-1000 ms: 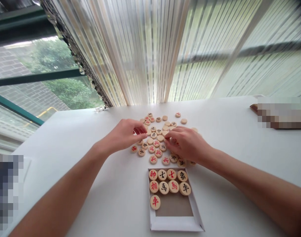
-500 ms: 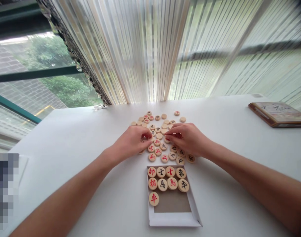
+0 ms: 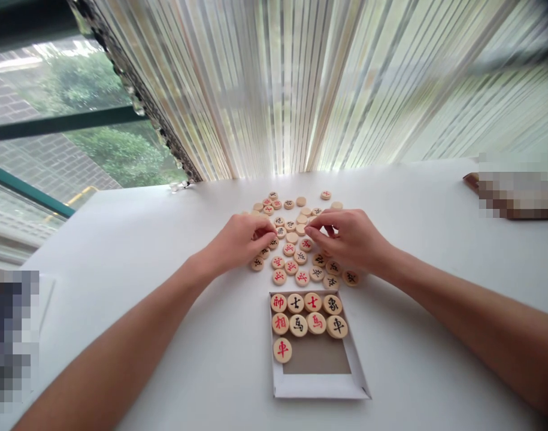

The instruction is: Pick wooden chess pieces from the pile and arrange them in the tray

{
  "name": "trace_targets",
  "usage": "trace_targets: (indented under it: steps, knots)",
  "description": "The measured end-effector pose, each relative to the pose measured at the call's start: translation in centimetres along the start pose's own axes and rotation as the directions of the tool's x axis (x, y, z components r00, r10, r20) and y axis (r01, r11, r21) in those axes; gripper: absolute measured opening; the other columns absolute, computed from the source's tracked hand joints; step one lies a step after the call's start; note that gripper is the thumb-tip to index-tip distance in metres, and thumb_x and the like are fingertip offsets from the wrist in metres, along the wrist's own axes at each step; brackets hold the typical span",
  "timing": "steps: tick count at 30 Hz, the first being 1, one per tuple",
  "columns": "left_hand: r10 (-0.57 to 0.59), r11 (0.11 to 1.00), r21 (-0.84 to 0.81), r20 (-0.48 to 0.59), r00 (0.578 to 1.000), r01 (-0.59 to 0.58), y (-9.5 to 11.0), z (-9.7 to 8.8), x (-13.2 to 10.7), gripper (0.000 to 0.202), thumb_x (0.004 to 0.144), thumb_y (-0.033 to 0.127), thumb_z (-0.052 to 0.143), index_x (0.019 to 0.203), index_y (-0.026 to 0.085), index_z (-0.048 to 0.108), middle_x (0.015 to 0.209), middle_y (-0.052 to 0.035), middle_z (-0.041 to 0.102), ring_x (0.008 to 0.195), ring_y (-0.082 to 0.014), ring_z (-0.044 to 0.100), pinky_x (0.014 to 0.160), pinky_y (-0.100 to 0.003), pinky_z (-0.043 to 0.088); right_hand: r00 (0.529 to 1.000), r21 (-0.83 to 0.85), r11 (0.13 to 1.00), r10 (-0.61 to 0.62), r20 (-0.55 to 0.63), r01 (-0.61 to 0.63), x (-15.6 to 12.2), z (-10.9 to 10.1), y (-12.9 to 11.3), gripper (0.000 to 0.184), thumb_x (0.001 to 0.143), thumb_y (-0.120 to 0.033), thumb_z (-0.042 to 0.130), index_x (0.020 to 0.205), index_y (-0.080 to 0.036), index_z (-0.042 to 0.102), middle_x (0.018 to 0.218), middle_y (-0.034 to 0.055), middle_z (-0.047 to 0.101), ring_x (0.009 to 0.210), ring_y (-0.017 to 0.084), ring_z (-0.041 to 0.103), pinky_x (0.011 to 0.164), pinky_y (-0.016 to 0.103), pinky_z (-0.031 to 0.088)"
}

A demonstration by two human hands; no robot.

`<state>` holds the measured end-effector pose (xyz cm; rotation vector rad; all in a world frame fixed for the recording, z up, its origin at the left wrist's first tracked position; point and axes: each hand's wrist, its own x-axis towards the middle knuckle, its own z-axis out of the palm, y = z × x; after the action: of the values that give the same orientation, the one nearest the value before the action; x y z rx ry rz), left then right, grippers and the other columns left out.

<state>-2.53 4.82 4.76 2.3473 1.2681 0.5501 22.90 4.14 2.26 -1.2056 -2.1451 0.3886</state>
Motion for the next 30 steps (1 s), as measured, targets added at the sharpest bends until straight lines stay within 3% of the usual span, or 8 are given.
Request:
trace_targets:
  steps: [9,14,18,23,26,30]
  knots:
    - [-0.025,1.0,-0.01,-0.082,0.996,0.024,-0.7,-0.6,0.3,0.016,0.09,0.029,0.068,0.092,0.022,0.083,0.091,-0.0043,0.083,0.082,-0.0207,0.074,0.076,-0.031,0.055,1.0,0.002,1.0,0.002,-0.001,-0.002,0.0,0.2,0.3,0.018,0.093,-0.022,0.066,0.085,-0.019,0.081,0.081,0.0046,0.077,0.066,0.017,0.064,0.067,0.031,0.047]
    - [-0.049,0.997,0.06,-0.153,0.987,0.058,-1.6,-1.8,0.4,0.016,0.091,0.028,0.069,0.096,0.021,0.082,0.096,-0.006,0.083,0.083,-0.0216,0.074,0.078,-0.032,0.056,1.0,-0.008,1.0,0.015,-0.002,-0.015,0.0,0.4,0.8,0.02,0.097,-0.022,0.065,0.101,-0.017,0.083,0.101,0.0103,0.078,0.076,0.021,0.069,0.071,0.034,0.053]
    - [-0.036,0.994,0.093,-0.156,0.987,0.051,-2.3,-2.8,0.4,0.014,0.09,0.028,0.07,0.094,0.02,0.082,0.094,-0.0066,0.082,0.08,-0.0216,0.073,0.075,-0.032,0.057,1.0,-0.034,0.999,0.017,-0.008,-0.017,0.0,0.5,1.2,0.02,0.098,-0.021,0.064,0.101,-0.016,0.083,0.1,0.0106,0.078,0.076,0.022,0.069,0.074,0.036,0.055]
    - [0.02,0.992,0.122,-0.093,0.995,-0.009,-2.6,-2.3,0.4,0.019,0.095,0.031,0.068,0.102,0.021,0.082,0.1,-0.008,0.08,0.088,-0.0233,0.074,0.08,-0.035,0.058,0.996,-0.072,0.996,-0.047,0.078,0.053,-0.1,0.8,1.1,0.029,0.101,-0.016,0.057,0.118,-0.017,0.08,0.119,0.0147,0.074,0.096,0.027,0.072,0.08,0.039,0.059]
    - [0.09,0.985,0.147,-0.008,0.996,-0.088,-2.4,-1.4,0.4,0.021,0.098,0.028,0.063,0.106,0.022,0.082,0.11,-0.0087,0.077,0.1,-0.025,0.073,0.088,-0.037,0.057,0.982,-0.203,0.973,-0.077,0.172,0.112,-0.2,0.7,0.7,0.033,0.102,-0.014,0.055,0.127,-0.019,0.077,0.126,0.017,0.069,0.1,0.031,0.07,0.081,0.045,0.059]
    - [0.155,0.967,0.193,0.06,0.986,-0.164,-2.2,-0.8,0.4,0.019,0.099,0.021,0.063,0.109,0.021,0.079,0.114,-0.0099,0.074,0.109,-0.0282,0.068,0.094,-0.04,0.056,0.965,-0.293,0.941,-0.099,0.243,0.17,-0.1,0.1,0.0,0.025,0.103,-0.022,0.061,0.121,-0.019,0.078,0.126,0.0178,0.066,0.103,0.032,0.068,0.083,0.045,0.059]
